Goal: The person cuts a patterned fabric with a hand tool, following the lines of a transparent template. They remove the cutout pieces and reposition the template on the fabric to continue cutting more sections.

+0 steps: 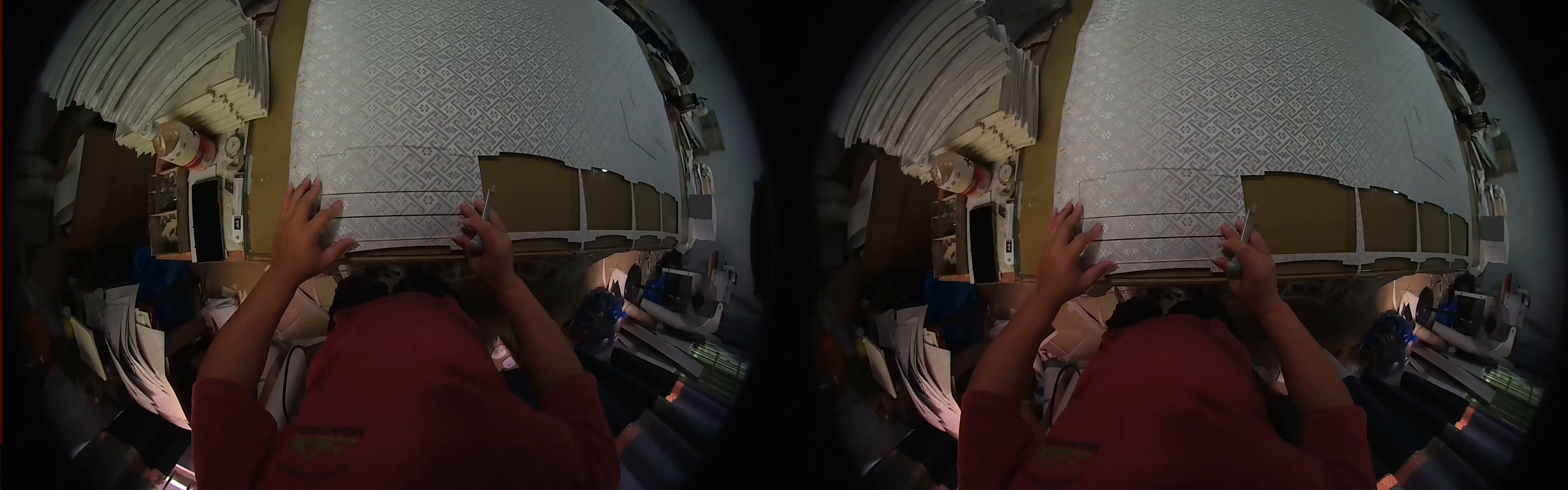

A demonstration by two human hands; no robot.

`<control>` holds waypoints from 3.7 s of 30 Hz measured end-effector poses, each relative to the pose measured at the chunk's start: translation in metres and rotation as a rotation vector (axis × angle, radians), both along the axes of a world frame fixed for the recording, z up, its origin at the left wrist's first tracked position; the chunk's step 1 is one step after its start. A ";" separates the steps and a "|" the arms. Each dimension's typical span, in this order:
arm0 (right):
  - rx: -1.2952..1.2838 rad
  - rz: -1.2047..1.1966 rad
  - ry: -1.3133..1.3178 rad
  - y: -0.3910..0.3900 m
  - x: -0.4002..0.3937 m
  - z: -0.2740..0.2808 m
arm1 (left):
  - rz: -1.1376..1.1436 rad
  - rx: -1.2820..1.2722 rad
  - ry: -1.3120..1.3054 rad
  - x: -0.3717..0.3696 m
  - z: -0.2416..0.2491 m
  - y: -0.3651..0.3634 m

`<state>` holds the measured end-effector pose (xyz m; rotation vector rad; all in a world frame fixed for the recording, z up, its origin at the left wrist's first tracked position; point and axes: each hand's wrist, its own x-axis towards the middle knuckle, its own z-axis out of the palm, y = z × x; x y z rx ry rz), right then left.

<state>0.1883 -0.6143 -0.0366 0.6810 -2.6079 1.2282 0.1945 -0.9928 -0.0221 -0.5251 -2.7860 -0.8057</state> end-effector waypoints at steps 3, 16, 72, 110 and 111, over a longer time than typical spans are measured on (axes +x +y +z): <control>0.034 -0.004 0.031 0.000 0.000 0.001 | -0.002 0.002 -0.007 0.000 0.002 0.000; 0.083 -0.011 0.058 0.000 -0.001 0.008 | -0.031 -0.044 0.002 -0.002 0.001 -0.003; 0.128 0.023 0.093 0.006 -0.007 0.001 | -0.030 0.027 -0.008 -0.002 -0.004 -0.008; 0.077 -0.005 0.059 0.004 -0.005 0.007 | -0.046 -0.022 0.027 -0.003 -0.005 -0.006; 0.067 0.000 0.055 0.004 -0.005 0.007 | -0.030 -0.035 0.030 -0.003 -0.006 -0.006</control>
